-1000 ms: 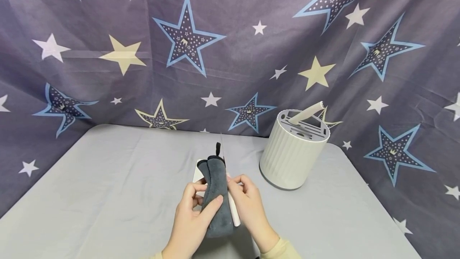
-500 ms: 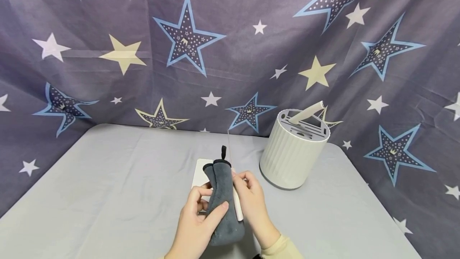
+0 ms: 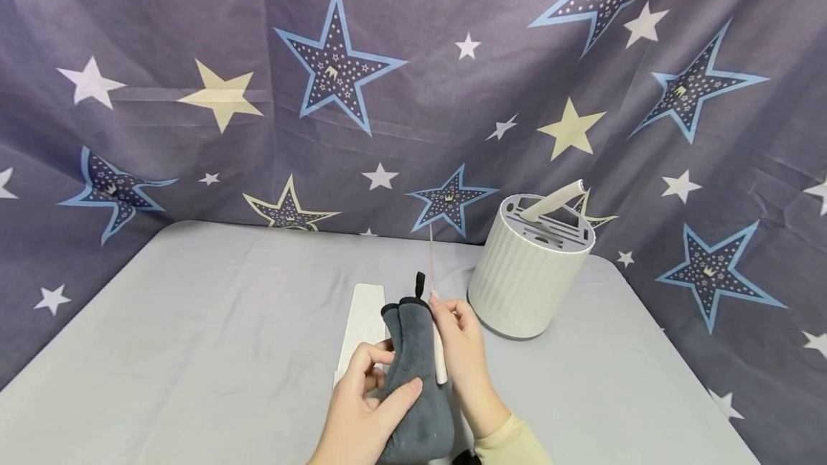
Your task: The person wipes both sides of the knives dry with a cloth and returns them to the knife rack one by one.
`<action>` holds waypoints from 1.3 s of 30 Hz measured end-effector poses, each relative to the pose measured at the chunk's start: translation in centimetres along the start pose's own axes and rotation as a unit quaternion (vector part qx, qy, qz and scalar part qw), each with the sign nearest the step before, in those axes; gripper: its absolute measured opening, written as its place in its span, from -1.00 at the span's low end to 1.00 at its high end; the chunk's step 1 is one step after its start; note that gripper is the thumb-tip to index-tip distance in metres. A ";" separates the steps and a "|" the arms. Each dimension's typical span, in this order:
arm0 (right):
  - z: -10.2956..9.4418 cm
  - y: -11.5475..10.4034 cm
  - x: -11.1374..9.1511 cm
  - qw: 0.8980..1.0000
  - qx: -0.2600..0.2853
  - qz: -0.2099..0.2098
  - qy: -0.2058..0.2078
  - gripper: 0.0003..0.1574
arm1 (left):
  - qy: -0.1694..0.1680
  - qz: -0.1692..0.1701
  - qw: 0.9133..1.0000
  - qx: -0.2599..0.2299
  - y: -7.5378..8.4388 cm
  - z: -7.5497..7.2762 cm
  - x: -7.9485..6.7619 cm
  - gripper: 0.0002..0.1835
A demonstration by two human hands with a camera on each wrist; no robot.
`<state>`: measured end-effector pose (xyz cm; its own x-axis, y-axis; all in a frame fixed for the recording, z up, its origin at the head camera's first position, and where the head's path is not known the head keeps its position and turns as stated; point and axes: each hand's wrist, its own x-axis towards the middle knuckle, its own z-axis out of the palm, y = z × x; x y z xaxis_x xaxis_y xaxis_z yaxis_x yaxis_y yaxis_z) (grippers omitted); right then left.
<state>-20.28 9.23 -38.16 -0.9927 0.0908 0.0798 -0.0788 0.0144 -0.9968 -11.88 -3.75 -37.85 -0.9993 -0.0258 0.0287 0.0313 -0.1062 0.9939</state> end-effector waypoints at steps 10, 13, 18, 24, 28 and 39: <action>-0.5 -0.8 -0.1 0.996 0.087 0.025 0.004 -0.73 | -0.014 0.003 1.000 -0.016 -0.1 0.0 -0.2 -0.64; -0.6 -1.0 -0.2 0.995 0.099 0.030 0.003 -0.75 | -0.013 0.001 1.000 -0.011 -0.1 -0.1 -0.2 -0.63; -0.7 -1.1 -0.2 0.992 0.116 0.039 0.012 -0.81 | -0.010 -0.002 1.000 -0.018 0.0 -0.4 -0.1 -0.63; -0.7 -0.9 -0.1 0.989 0.140 0.040 0.029 -0.84 | -0.002 0.002 1.000 -0.014 -0.2 -0.5 0.1 -0.63; -0.8 -1.1 -0.2 0.986 0.156 0.036 0.034 -0.84 | 0.009 0.012 1.000 -0.003 -0.2 -0.5 0.2 -0.65; -1.0 -0.7 -0.2 0.988 0.143 0.048 0.019 -0.83 | 0.022 0.009 0.999 0.026 0.0 -0.8 0.4 -0.63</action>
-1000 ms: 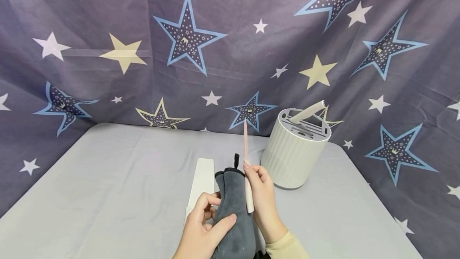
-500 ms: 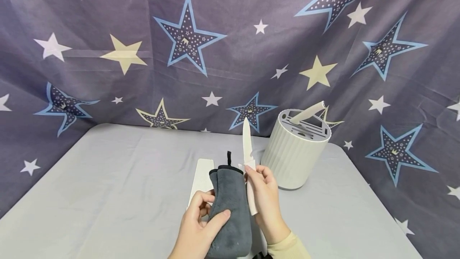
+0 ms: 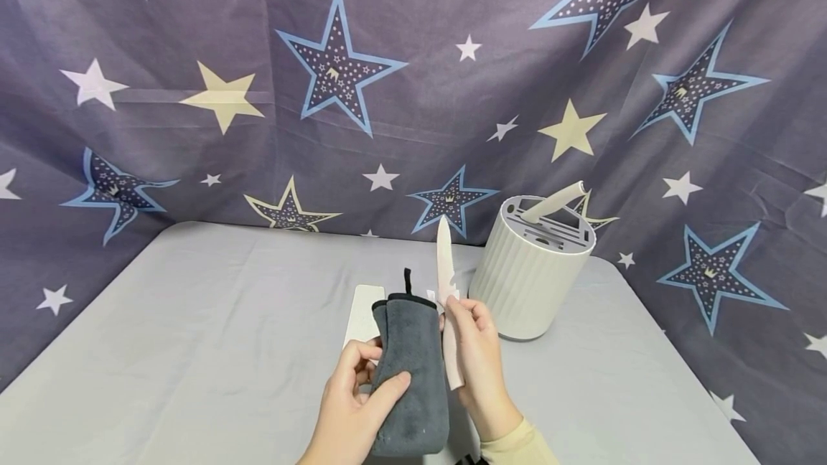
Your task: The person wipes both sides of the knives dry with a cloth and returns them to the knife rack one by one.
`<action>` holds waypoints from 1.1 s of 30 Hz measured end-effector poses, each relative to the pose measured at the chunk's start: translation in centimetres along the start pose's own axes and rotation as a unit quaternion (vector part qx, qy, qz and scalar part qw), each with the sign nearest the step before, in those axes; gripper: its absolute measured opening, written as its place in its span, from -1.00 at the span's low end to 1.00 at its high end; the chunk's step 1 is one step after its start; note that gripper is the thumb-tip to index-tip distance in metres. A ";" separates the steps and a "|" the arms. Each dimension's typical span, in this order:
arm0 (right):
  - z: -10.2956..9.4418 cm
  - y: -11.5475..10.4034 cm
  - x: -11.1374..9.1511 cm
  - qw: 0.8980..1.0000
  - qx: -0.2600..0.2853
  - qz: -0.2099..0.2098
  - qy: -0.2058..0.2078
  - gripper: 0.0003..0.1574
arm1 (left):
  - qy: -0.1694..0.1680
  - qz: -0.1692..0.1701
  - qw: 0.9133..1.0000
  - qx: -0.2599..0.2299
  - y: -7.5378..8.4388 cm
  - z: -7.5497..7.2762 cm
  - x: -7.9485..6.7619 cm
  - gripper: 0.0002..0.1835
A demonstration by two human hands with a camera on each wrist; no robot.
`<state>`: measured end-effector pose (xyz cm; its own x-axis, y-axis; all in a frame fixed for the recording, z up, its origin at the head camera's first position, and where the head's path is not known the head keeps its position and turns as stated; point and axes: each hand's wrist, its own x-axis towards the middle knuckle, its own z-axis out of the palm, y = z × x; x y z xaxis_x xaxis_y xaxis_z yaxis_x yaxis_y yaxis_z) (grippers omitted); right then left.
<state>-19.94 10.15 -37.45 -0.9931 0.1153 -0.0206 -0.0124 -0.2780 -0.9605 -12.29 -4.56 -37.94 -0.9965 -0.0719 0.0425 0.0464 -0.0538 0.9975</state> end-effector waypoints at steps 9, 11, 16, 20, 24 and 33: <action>0.0 -0.1 -0.3 1.000 0.011 -0.003 -0.013 -0.79 | 0.008 0.018 1.000 0.010 -0.1 -0.2 0.2 -0.64; 0.1 -0.1 -0.4 1.000 -0.004 -0.004 -0.010 -0.83 | 0.014 0.023 0.999 0.017 0.0 -0.2 0.3 -0.65; 0.3 -0.1 -0.6 1.000 -0.029 -0.002 -0.006 -0.86 | 0.029 0.038 0.999 0.023 -0.1 -0.3 0.6 -0.67; 0.6 0.0 -0.8 0.999 -0.029 -0.014 0.000 -0.86 | 0.037 0.050 0.998 0.021 -0.2 -0.4 0.8 -0.69; 1.1 0.3 -1.0 0.998 -0.035 -0.048 0.011 -0.84 | 0.047 0.064 0.996 0.030 -0.1 -0.4 1.0 -0.69; 2.0 0.8 -1.4 0.991 -0.069 -0.112 0.009 -0.71 | 0.046 0.062 0.996 0.044 0.1 0.1 1.0 -0.69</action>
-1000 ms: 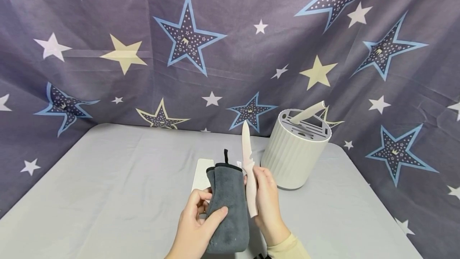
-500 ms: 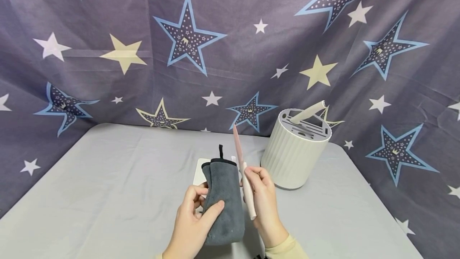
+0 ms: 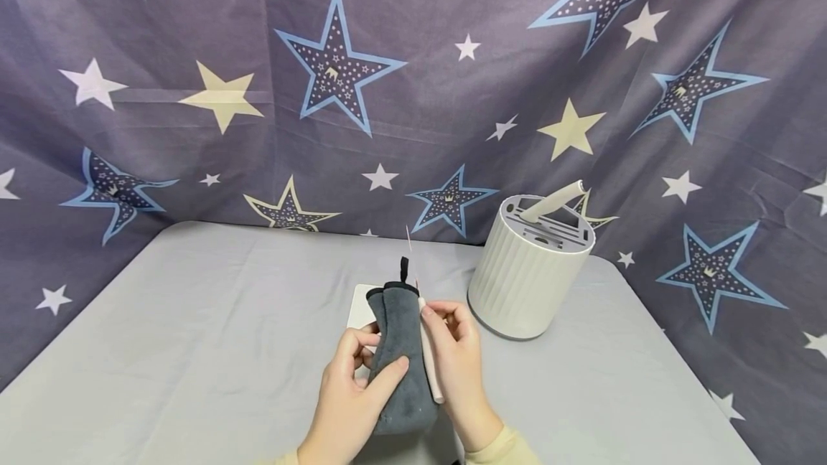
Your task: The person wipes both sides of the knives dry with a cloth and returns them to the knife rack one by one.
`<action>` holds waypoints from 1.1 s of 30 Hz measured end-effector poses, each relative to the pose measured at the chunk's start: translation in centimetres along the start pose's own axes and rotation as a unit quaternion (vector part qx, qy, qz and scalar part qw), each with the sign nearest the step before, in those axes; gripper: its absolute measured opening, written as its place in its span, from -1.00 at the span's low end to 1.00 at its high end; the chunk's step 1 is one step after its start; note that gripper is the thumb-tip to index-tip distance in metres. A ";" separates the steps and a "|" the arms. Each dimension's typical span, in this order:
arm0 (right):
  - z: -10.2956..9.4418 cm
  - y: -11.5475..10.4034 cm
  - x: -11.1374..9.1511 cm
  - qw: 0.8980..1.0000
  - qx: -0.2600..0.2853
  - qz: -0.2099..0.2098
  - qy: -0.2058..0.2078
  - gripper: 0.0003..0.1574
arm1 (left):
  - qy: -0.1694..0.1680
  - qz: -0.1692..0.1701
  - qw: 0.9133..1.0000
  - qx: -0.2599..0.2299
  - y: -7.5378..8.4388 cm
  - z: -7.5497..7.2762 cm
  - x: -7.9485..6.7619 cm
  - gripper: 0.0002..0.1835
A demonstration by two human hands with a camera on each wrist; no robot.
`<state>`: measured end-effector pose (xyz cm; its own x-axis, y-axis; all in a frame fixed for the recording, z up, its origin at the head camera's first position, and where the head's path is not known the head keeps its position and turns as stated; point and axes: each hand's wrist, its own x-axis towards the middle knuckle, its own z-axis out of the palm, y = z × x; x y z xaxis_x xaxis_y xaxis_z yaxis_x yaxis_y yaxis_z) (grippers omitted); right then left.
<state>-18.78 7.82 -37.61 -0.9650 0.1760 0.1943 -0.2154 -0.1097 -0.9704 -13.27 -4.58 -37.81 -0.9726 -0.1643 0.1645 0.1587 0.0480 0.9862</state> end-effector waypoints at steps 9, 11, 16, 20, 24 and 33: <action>0.2 0.4 -0.1 1.000 -0.005 -0.012 0.000 -0.73 | 0.005 0.020 1.000 -0.015 -0.1 0.3 0.0 -0.70; 0.3 0.4 -0.2 1.000 -0.002 -0.011 -0.004 -0.72 | 0.006 0.021 1.000 -0.017 -0.1 0.3 0.1 -0.70; 0.3 0.4 -0.4 1.000 0.006 -0.008 -0.010 -0.71 | 0.005 0.018 1.000 -0.012 -0.1 0.2 0.1 -0.70; 0.3 0.5 -0.5 1.000 0.005 -0.014 -0.016 -0.72 | 0.007 0.014 1.000 -0.003 -0.1 0.1 0.2 -0.71; 0.3 0.6 -0.7 1.000 -0.002 -0.019 -0.022 -0.75 | 0.012 0.013 1.000 -0.002 -0.2 -0.1 0.4 -0.72; 0.5 0.8 -1.4 0.999 -0.020 -0.014 -0.036 -0.78 | 0.036 0.000 0.999 -0.001 -0.1 -0.4 0.7 -0.72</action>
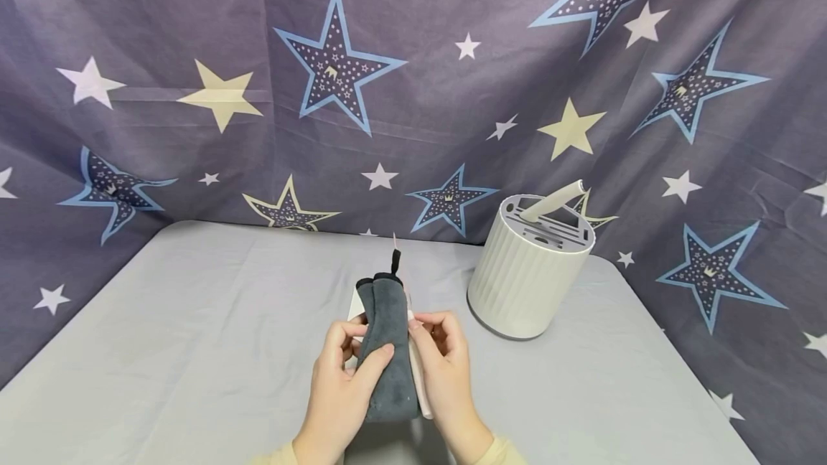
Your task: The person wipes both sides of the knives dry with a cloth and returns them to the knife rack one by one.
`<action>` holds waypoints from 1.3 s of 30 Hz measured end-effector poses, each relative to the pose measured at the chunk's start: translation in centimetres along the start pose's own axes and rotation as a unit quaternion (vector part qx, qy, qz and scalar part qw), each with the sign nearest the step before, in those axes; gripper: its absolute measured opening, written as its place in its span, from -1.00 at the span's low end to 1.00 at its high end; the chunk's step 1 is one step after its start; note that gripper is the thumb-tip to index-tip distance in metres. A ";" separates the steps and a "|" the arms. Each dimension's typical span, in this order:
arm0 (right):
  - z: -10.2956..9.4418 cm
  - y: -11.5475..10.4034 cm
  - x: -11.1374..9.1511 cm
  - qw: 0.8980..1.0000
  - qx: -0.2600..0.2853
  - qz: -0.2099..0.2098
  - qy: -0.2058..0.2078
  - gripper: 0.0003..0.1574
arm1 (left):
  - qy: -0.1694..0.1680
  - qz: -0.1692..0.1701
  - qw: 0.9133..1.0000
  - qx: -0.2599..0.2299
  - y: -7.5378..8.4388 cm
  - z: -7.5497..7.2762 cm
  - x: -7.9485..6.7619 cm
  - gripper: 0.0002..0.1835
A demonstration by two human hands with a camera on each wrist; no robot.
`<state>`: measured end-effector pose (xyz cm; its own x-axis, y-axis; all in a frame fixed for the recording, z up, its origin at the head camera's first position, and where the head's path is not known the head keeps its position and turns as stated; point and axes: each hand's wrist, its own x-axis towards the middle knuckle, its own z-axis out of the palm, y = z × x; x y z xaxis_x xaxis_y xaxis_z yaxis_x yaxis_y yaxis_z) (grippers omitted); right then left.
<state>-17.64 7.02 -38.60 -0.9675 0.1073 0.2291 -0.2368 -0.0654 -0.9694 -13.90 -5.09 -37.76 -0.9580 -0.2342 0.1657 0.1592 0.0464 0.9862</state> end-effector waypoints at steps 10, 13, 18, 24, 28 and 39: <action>0.1 -0.1 0.3 0.999 -0.016 -0.032 0.021 -0.78 | -0.020 -0.008 1.000 -0.018 0.5 0.1 -0.6 -0.72; 0.0 -0.2 0.6 0.998 -0.020 -0.044 0.034 -0.77 | -0.040 -0.012 0.999 -0.025 0.5 0.2 -1.0 -0.72; -0.4 -0.3 1.2 0.997 -0.012 -0.056 0.058 -0.76 | -0.075 -0.021 0.996 -0.047 0.4 0.5 -1.8 -0.72; -1.0 -0.5 2.1 0.995 0.009 -0.046 0.084 -0.75 | -0.087 -0.021 0.995 -0.047 0.2 0.9 -2.5 -0.75; -1.4 -0.8 2.4 0.994 0.025 -0.031 0.098 -0.80 | -0.095 -0.006 0.995 -0.042 0.0 1.1 -3.0 -0.76; -1.5 -0.6 2.3 0.993 0.064 -0.042 0.089 -0.93 | -0.089 -0.016 0.994 -0.058 0.2 1.2 -3.1 -0.78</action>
<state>-19.58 8.81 -37.59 -0.9150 0.2913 0.2791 -0.3373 -0.1732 -0.9253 -11.23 -3.21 -38.08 -0.9883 -0.0575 0.1413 0.1453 -0.0720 0.9868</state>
